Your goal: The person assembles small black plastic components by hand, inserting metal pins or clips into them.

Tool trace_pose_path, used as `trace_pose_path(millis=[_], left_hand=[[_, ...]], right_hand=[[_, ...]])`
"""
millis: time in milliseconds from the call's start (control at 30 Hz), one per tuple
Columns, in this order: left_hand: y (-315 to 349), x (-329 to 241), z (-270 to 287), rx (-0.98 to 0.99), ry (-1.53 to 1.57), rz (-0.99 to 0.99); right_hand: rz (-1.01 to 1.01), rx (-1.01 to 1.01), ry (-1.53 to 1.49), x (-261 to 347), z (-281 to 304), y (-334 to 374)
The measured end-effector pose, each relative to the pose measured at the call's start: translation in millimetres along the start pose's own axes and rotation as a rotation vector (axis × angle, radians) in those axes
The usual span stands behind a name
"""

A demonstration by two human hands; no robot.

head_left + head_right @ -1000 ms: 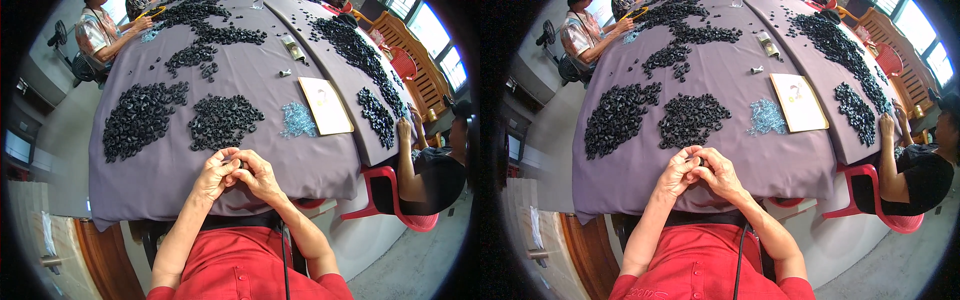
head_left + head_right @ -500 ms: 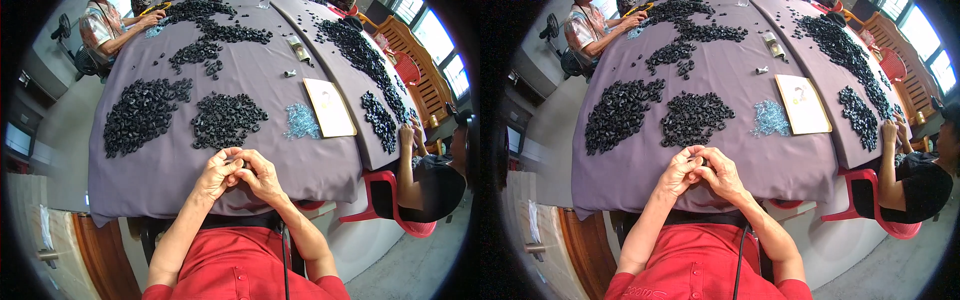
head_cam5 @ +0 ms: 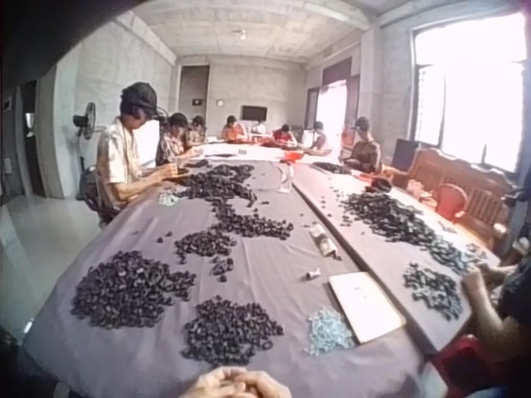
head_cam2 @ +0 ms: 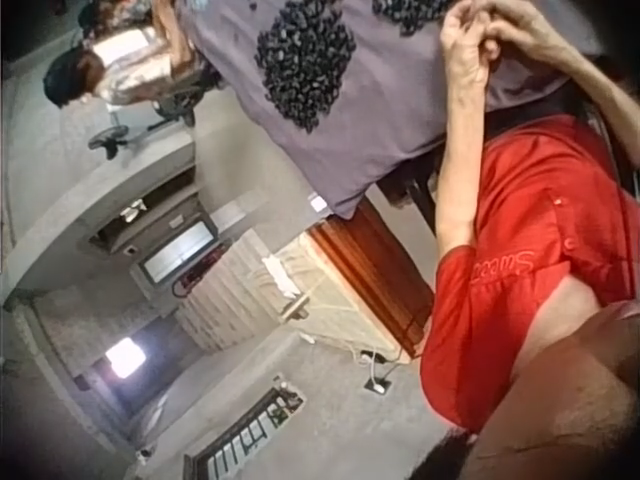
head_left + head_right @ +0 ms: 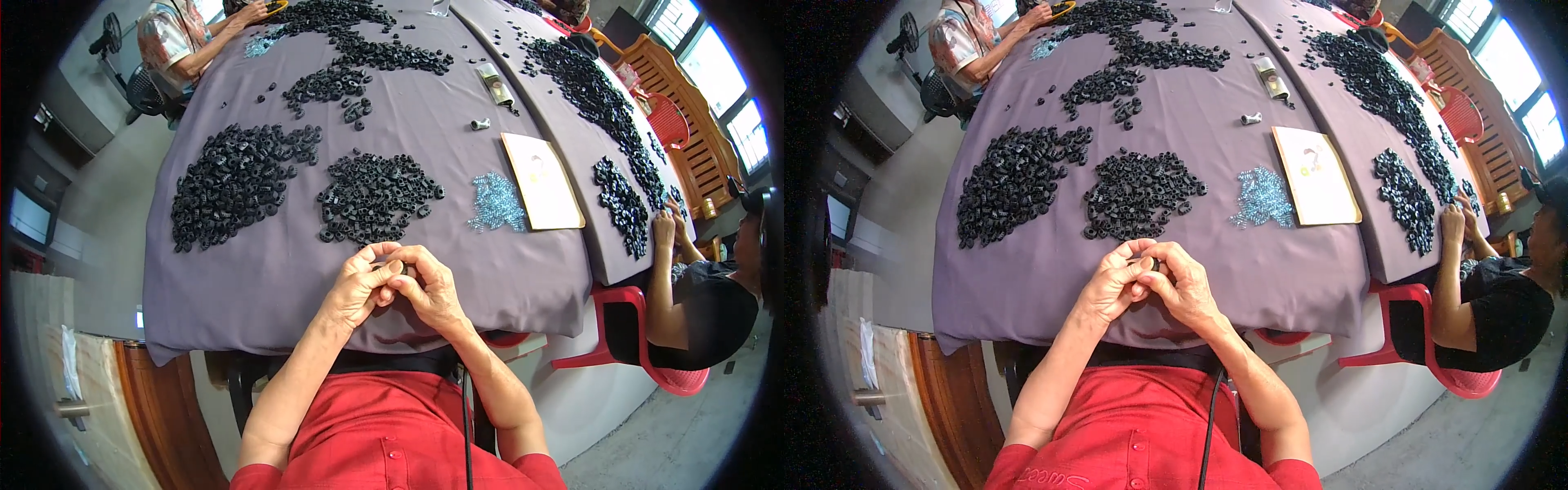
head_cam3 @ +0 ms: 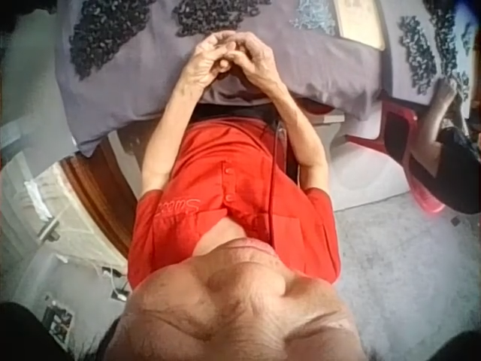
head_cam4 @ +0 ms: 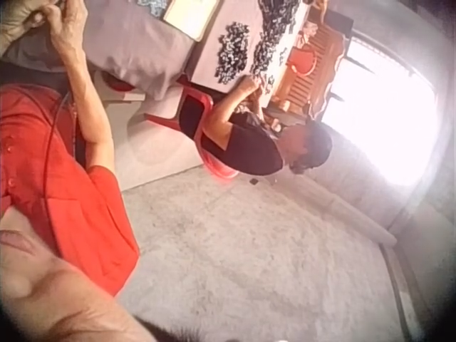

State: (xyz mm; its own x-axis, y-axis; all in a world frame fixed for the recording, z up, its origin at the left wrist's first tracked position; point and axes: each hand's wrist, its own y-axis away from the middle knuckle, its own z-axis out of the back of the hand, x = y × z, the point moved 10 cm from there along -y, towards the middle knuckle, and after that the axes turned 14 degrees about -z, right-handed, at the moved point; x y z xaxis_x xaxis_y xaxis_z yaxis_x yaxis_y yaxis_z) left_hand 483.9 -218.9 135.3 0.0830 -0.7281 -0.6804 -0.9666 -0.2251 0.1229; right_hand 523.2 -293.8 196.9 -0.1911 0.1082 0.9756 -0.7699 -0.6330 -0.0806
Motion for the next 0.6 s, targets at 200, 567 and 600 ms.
trace_pose_path(millis=[200, 567, 600], left_hand=[[2, -3, -1, -0.054, -0.008, -0.019], [3, -1, 1, -0.014, 0.014, -0.020], [2, -1, 2, -0.015, 0.017, -0.021]], right_hand=[[0.002, 0.017, -0.037, -3, -1, 1], [-0.060, -0.500, 0.490, 13, 116, 9], [-0.080, -0.506, 0.549, 8, 122, 6]])
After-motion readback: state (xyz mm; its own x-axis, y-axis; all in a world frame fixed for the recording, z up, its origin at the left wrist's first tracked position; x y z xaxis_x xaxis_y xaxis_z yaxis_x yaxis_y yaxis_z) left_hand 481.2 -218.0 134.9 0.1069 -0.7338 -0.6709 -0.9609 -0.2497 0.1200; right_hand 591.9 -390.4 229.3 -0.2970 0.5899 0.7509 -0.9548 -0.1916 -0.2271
